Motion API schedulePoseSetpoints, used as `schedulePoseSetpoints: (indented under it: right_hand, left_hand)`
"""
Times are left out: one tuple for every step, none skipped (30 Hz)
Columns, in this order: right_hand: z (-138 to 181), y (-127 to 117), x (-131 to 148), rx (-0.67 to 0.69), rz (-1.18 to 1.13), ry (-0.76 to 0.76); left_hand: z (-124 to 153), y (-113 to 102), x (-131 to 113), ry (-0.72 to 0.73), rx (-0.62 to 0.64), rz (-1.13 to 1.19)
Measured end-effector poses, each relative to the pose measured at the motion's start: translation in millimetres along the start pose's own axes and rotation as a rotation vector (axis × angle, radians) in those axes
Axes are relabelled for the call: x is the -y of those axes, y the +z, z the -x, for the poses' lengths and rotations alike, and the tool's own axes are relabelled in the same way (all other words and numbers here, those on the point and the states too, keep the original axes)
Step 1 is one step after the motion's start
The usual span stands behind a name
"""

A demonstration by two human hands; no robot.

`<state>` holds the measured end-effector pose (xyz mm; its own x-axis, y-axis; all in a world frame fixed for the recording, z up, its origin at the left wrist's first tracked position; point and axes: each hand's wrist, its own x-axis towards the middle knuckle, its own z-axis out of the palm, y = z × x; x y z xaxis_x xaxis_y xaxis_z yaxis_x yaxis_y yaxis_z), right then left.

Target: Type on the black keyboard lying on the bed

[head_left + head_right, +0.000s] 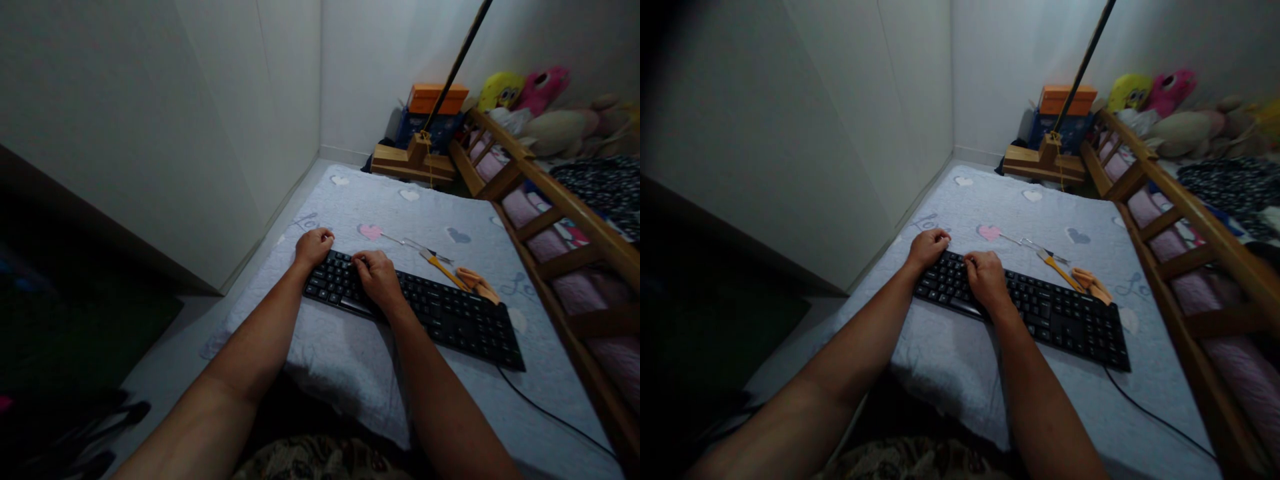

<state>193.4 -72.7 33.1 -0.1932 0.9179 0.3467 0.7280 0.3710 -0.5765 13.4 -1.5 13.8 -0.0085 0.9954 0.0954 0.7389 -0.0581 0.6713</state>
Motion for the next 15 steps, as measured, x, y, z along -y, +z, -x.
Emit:
schedulePoseSetpoints:
  right_hand:
    - [-0.1, 0.3, -0.4, -0.003, 0.003, 0.004]
    - [-0.3, 0.6, -0.8, -0.004, 0.006, 0.008]
    - [-0.5, 0.9, -1.0, -0.003, 0.008, 0.01]
    - [-0.7, 1.0, -1.0, -0.002, 0.01, 0.01]
    - [-0.9, 1.1, -0.9, -0.001, 0.012, 0.011]
    - [-1.0, 1.1, -0.7, 0.001, 0.015, 0.011]
    - [-1.2, 1.1, -0.4, 0.003, 0.018, 0.011]
    - [-1.3, 1.0, 0.0, 0.006, 0.022, 0.013]
    - [-1.4, 0.9, 0.4, 0.01, 0.025, 0.014]
    - [-1.5, 0.7, 0.8, 0.015, 0.026, 0.015]
    - [-1.5, 0.6, 1.1, 0.02, 0.027, 0.015]
    - [-1.6, 0.5, 1.4, 0.022, 0.025, 0.014]
    - [-1.6, 0.5, 1.6, 0.022, 0.02, 0.012]
    - [-1.7, 0.5, 1.7, 0.021, 0.015, 0.01]
    - [-1.8, 0.6, 1.8, 0.019, 0.008, 0.009]
  left_hand:
    - [0.0, 0.1, 0.1, -0.002, -0.001, 0.0]
    - [0.0, 0.1, 0.2, -0.003, -0.002, 0.001]
    - [0.1, 0.0, 0.1, -0.003, -0.001, 0.003]
    - [0.3, -0.1, 0.0, -0.002, 0.0, 0.005]
    - [0.5, -0.4, -0.2, -0.002, 0.001, 0.008]
    - [0.7, -0.7, -0.5, -0.003, 0.003, 0.009]
    - [1.0, -1.0, -0.8, -0.005, 0.003, 0.008]
    - [1.2, -1.3, -1.2, -0.008, 0.005, 0.005]
    - [1.4, -1.6, -1.5, -0.011, 0.005, 0.003]
    - [1.5, -1.7, -1.7, -0.014, 0.005, 0.001]
    - [1.5, -1.6, -1.7, -0.014, 0.005, -0.001]
    - [1.4, -1.4, -1.7, -0.012, 0.004, -0.001]
    - [1.3, -1.1, -1.4, -0.011, 0.002, -0.002]
    - [1.1, -0.7, -1.1, -0.009, 0.0, -0.003]
    - [0.9, -0.3, -0.8, -0.007, -0.001, -0.004]
